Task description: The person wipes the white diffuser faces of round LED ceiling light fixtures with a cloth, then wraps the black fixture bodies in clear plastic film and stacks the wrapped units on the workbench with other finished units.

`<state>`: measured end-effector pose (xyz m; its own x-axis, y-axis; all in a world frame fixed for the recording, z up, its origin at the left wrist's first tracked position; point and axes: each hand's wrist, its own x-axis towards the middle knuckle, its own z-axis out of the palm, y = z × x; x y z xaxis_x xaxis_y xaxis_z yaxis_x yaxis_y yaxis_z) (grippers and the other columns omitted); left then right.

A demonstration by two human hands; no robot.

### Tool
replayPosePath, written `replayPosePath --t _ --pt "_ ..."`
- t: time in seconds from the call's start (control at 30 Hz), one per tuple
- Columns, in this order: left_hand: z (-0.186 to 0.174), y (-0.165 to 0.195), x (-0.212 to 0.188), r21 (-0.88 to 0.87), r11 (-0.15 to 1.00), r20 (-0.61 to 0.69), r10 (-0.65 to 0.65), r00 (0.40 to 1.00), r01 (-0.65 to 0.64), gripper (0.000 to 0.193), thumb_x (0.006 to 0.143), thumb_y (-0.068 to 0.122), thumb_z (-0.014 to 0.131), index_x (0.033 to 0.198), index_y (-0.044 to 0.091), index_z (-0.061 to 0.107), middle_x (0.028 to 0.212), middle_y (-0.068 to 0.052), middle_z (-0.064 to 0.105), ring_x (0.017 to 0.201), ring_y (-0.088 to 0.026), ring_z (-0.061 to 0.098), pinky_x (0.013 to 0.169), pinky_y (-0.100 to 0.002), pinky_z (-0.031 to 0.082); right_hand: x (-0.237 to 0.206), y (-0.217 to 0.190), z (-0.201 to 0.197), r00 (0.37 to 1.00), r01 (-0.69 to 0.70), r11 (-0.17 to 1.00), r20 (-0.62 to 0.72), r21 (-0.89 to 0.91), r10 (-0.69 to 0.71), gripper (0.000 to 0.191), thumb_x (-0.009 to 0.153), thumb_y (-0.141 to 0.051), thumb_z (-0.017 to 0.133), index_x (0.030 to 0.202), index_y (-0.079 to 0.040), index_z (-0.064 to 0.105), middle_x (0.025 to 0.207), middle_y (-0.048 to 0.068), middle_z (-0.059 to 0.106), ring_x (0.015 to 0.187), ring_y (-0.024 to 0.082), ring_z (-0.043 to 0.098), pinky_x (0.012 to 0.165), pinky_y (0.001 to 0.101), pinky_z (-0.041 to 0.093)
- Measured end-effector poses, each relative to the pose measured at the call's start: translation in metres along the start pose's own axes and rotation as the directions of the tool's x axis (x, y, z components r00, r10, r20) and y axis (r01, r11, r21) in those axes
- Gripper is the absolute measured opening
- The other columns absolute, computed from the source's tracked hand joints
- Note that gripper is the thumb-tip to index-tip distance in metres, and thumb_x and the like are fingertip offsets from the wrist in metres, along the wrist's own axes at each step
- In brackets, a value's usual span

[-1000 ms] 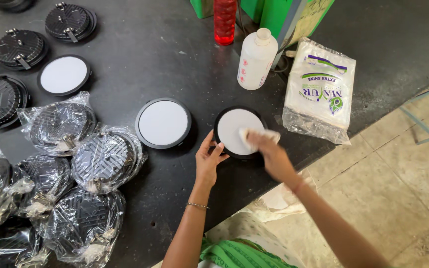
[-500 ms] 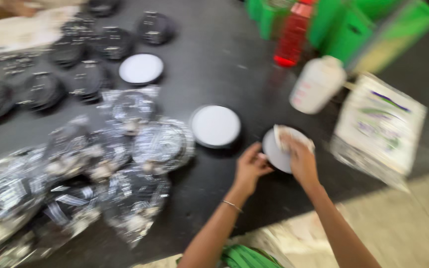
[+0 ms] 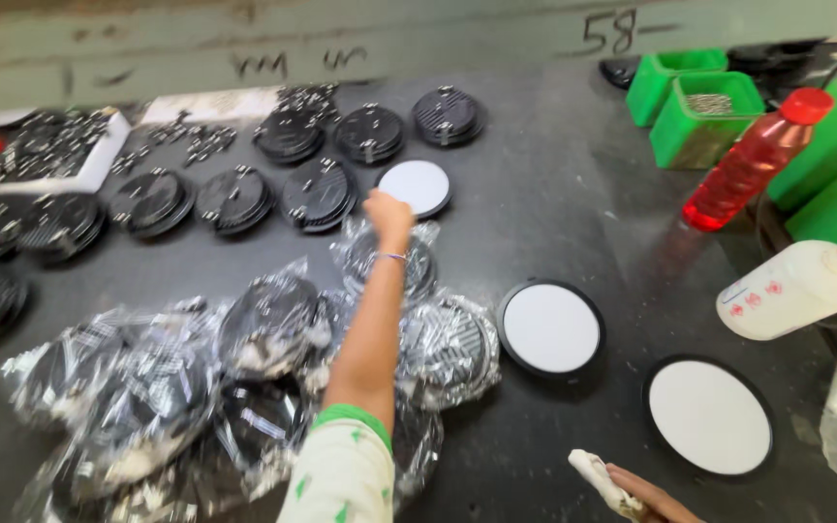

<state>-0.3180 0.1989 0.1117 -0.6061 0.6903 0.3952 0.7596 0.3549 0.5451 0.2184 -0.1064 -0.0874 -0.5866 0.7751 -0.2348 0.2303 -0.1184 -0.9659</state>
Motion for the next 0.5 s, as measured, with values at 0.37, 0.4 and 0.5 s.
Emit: replayPosePath --t 0.37,0.4,0.5 --pt "0.081 -0.023 0.053 -0.466 0.672 0.54 -0.3 0.787 0.576 0.048 0.085 -0.012 0.056 0.132 -0.004 0.058 0.114 -0.022 0.069 0.084 -0.034 0.074 0.061 -0.04 0.063 0.009 -0.126 0.057 0.787 0.013 0.949 -0.589 0.315 0.185 0.043 0.09 0.009 0.054 0.132 0.006 0.068 0.135 0.013 0.072 0.123 0.019 0.065 0.103 0.0311 0.046" --pt "0.088 -0.017 0.049 -0.479 0.67 0.574 -0.251 0.779 0.568 0.051 0.085 -0.014 0.054 0.134 -0.003 0.057 0.113 -0.021 0.07 0.081 -0.032 0.076 0.057 -0.04 0.064 0.014 -0.141 0.058 0.765 0.012 0.923 -0.598 0.385 0.239 0.043 0.091 0.009 0.054 0.131 0.007 0.068 0.134 0.013 0.072 0.122 0.02 0.064 0.103 0.0316 0.046" --pt "0.111 0.013 0.017 -0.543 0.665 0.638 -0.072 0.767 0.513 0.054 0.083 -0.016 0.059 0.136 -0.01 0.055 0.114 -0.026 0.069 0.08 -0.033 0.076 0.06 -0.038 0.062 0.033 -0.174 0.044 0.759 0.072 0.867 -0.591 0.493 0.273 0.045 0.092 0.009 0.052 0.134 0.008 0.065 0.137 0.012 0.068 0.118 0.021 0.059 0.101 0.0339 0.044"
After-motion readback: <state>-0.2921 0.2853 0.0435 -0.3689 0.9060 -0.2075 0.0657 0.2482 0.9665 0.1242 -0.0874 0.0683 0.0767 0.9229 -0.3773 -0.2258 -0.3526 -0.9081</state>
